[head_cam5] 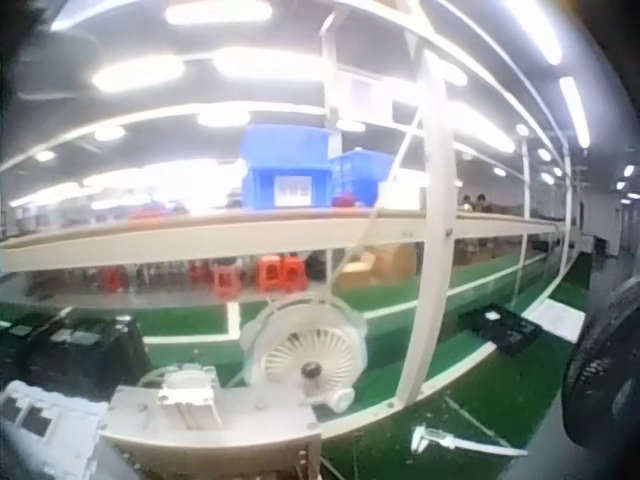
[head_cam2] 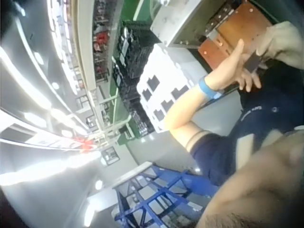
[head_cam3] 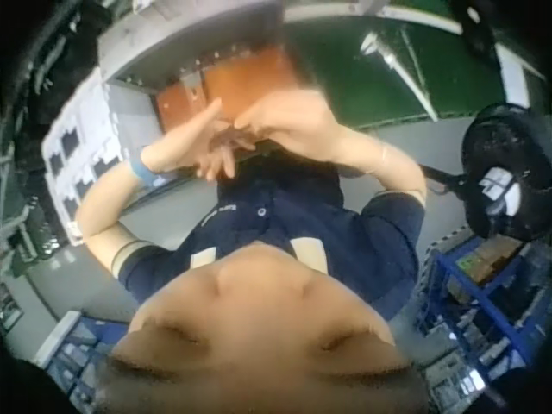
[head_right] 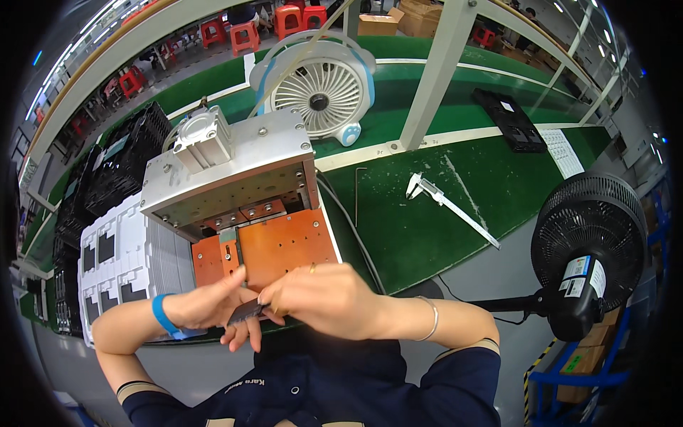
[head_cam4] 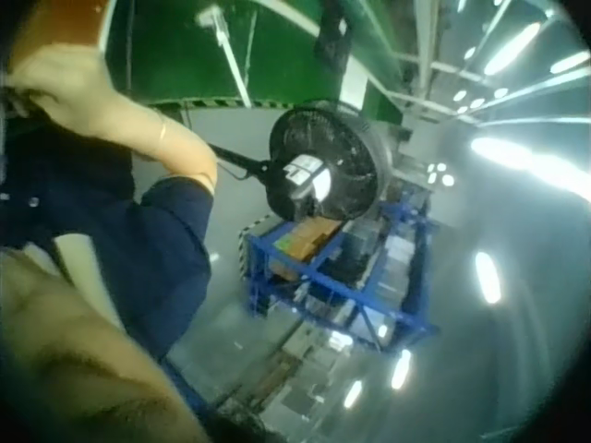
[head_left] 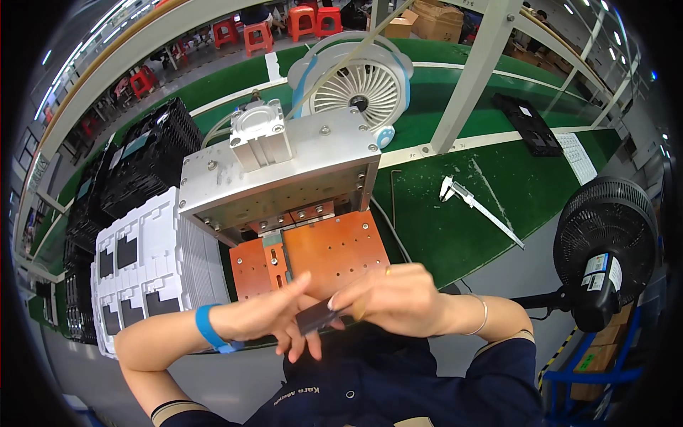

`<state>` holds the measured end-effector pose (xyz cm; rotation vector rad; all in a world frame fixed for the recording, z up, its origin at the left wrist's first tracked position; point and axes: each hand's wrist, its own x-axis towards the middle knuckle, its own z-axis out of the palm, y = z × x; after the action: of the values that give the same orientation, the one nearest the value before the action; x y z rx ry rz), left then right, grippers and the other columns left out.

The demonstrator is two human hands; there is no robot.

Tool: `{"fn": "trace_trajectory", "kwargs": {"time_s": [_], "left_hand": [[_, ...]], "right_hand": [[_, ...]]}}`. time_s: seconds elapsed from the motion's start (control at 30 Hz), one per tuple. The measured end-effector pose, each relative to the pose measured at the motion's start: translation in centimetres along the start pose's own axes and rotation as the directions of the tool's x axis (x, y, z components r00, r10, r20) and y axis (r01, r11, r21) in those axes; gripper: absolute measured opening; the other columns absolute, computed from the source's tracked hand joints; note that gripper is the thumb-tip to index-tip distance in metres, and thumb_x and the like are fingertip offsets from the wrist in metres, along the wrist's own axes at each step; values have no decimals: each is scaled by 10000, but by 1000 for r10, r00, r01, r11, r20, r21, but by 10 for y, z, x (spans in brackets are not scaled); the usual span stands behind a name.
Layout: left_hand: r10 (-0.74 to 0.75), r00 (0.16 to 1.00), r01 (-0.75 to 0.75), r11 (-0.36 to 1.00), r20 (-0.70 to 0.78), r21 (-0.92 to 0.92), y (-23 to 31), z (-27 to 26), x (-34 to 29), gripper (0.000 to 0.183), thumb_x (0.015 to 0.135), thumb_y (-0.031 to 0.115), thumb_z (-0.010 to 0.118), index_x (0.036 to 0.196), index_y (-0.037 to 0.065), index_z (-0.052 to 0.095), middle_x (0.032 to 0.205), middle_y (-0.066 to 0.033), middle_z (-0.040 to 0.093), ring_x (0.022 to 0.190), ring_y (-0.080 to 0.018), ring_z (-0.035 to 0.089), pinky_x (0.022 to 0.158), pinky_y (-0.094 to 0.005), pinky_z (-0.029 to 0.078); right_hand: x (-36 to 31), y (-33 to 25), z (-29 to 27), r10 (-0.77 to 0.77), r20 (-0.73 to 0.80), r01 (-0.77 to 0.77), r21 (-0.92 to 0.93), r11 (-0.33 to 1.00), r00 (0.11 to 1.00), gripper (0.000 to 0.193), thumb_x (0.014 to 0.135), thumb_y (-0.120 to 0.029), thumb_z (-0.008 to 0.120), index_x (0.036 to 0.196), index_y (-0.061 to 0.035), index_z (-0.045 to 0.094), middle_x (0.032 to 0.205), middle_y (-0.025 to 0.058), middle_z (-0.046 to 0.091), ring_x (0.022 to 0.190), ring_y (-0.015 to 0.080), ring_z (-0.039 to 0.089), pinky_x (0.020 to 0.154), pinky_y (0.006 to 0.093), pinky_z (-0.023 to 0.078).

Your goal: The person places black rectangular components into a white plastic tray and positions them under a metal press machine. They operate the press to process each component and then use a caliper to measure the thickness of the processed items. The person repeats this cycle of pressing and measuring for multiple components throughout the video.

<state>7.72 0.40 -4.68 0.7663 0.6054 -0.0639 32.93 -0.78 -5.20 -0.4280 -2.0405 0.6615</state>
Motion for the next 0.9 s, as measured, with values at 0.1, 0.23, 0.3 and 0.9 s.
{"fn": "trace_trajectory", "kwargs": {"time_s": [0.1,0.23,0.3,0.9], "left_hand": [[127,986,-115,987,-104,109,-9,10,6,568,1057,501,327,1313,32,520,841,-120,697,659,-125,672,476,-205,461],[257,954,-252,966,-154,54,-7,6,7,362,1051,353,477,1255,61,540,948,-58,658,638,-104,633,440,-191,433],[246,949,-242,969,-195,47,-8,4,11,331,1041,332,508,1213,53,547,940,-51,654,665,-109,650,462,-200,472],[381,897,-393,920,-225,-5,-9,8,15,393,931,-47,609,1302,46,520,1221,-106,623,1105,-234,649,886,-402,611]], "right_hand": [[-8,6,-1,-12,39,13,-23,1000,999,228,759,-120,788,935,-69,652,1028,70,699,891,243,676,754,312,532],[-8,34,-23,320,29,-321,66,945,947,428,823,-258,780,1179,-55,654,1128,101,584,1060,274,567,891,365,474],[-18,62,-16,416,-27,-408,-259,875,909,280,892,-190,672,1146,-72,683,1043,90,558,1008,251,527,905,350,440],[-136,136,-134,303,-490,-548,-823,150,818,343,733,-9,698,1071,-28,648,1012,143,638,962,348,613,860,450,512]]}}
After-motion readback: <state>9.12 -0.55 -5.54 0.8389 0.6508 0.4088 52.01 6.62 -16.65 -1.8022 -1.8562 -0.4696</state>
